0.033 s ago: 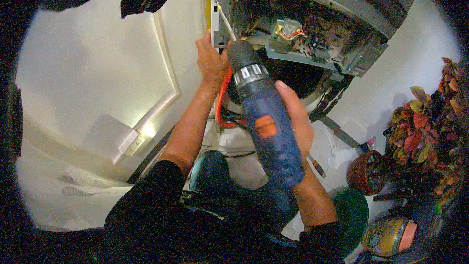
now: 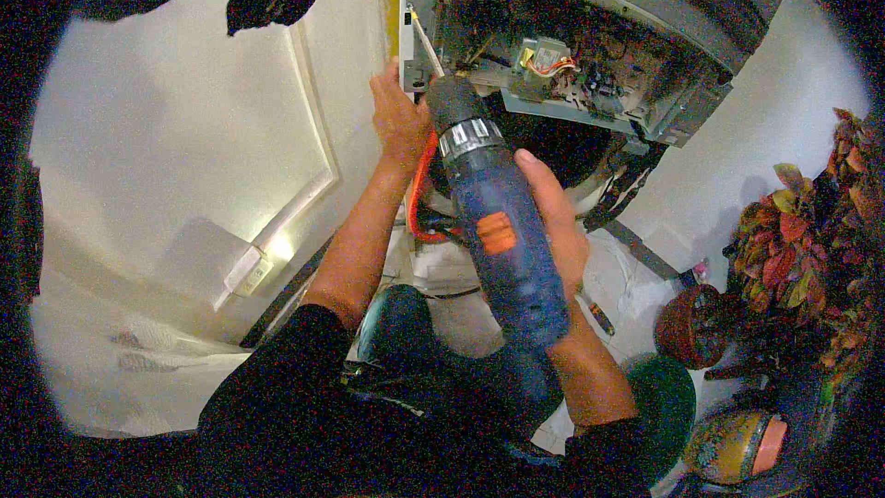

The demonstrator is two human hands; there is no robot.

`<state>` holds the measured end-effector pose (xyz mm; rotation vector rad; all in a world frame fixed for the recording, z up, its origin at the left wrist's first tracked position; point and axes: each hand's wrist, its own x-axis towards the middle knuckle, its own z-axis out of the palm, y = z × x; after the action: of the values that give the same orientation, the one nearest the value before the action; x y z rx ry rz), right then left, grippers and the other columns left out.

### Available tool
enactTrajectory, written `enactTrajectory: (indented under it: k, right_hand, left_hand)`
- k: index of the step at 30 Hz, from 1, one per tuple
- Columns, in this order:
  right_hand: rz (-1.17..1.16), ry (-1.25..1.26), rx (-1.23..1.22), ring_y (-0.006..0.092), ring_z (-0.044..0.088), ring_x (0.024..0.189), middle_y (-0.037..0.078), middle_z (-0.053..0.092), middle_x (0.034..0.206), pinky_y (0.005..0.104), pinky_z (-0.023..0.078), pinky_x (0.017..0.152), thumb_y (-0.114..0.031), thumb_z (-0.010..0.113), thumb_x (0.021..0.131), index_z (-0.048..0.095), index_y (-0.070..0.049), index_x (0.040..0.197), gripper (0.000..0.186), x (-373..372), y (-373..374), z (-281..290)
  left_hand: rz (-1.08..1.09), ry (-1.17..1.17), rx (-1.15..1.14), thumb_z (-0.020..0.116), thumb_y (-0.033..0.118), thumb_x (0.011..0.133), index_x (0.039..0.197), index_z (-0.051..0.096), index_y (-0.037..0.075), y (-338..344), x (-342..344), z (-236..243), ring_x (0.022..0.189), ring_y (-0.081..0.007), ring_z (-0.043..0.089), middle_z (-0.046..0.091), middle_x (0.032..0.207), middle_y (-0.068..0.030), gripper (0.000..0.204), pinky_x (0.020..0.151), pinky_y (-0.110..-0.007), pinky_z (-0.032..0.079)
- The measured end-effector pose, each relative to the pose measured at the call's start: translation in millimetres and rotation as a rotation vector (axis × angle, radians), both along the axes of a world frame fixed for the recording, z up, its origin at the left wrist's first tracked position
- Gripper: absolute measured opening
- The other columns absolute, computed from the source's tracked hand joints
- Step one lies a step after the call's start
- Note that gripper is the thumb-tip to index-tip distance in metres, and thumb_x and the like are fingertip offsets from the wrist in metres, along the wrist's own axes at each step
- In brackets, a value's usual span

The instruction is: The person kneels in front of a front-loading washing machine with its top panel removed. They use a cordless drill to remove and reinstall screws on the control panel and internal components, then reconnect a wire harness and adjust the panel.

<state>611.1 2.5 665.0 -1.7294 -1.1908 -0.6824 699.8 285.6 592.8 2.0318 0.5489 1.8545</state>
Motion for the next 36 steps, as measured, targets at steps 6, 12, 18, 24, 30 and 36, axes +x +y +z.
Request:
enactTrajectory:
  k: [6,12,18,24,30,36]
  right_hand:
    - [-0.012,-0.029,0.048,0.0191,0.061,0.104,0.014,0.058,0.123,0.0319,0.048,0.097,-0.005,0.079,0.082,0.039,-0.002,0.146,0.076,4,14,-1]
    - [0.053,0.11,0.068,0.0186,0.062,0.104,0.013,0.06,0.123,0.032,0.048,0.098,-0.005,0.08,0.081,0.042,-0.003,0.145,0.074,4,25,4]
    - [0.107,0.072,-0.053,0.0295,0.065,0.114,0.017,0.062,0.13,0.0348,0.051,0.096,-0.006,0.069,0.084,0.049,-0.01,0.145,0.064,-14,17,41]
    - [0.087,0.078,-0.096,0.036,0.062,0.121,0.018,0.06,0.135,0.0393,0.05,0.098,-0.007,0.068,0.084,0.047,-0.013,0.145,0.064,-27,21,66]
    - [0.067,-0.001,-0.12,0.0381,0.063,0.118,0.019,0.061,0.133,0.0409,0.052,0.095,-0.01,0.07,0.082,0.046,-0.013,0.145,0.067,-26,28,77]
    - [0.043,0.065,-0.199,0.0354,0.068,0.105,0.017,0.065,0.125,0.0382,0.055,0.087,-0.01,0.072,0.082,0.05,-0.014,0.143,0.065,-13,54,69]
  left_hand:
    - [0.021,-0.013,0.017,0.072,0.016,0.079,0.139,0.042,0.004,6,6,-2,0.1,-0.0413,0.058,0.05,0.111,-0.0182,0.068,0.08,-0.052,0.052]
    - [0.035,0.037,-0.07,0.077,0.025,0.081,0.139,0.045,0.011,3,8,-3,0.101,-0.0388,0.059,0.05,0.113,-0.015,0.068,0.081,-0.052,0.052]
    - [-0.055,0.081,-0.176,0.08,0.031,0.083,0.135,0.046,0.001,4,12,-3,0.098,-0.0403,0.058,0.051,0.107,-0.0195,0.069,0.078,-0.048,0.051]
    - [-0.024,0.049,-0.118,0.08,0.026,0.081,0.135,0.047,0.002,4,11,-3,0.098,-0.0403,0.058,0.051,0.107,-0.019,0.068,0.079,-0.048,0.051]
    - [-0.008,0.006,-0.055,0.08,0.019,0.079,0.136,0.047,0.003,-6,1,4,0.098,-0.04,0.058,0.051,0.106,-0.0184,0.068,0.079,-0.048,0.051]
    - [-0.325,0.023,-0.147,0.08,0.016,0.078,0.137,0.048,0.005,-11,-32,31,0.097,-0.0377,0.059,0.052,0.106,-0.0169,0.068,0.08,-0.047,0.051]
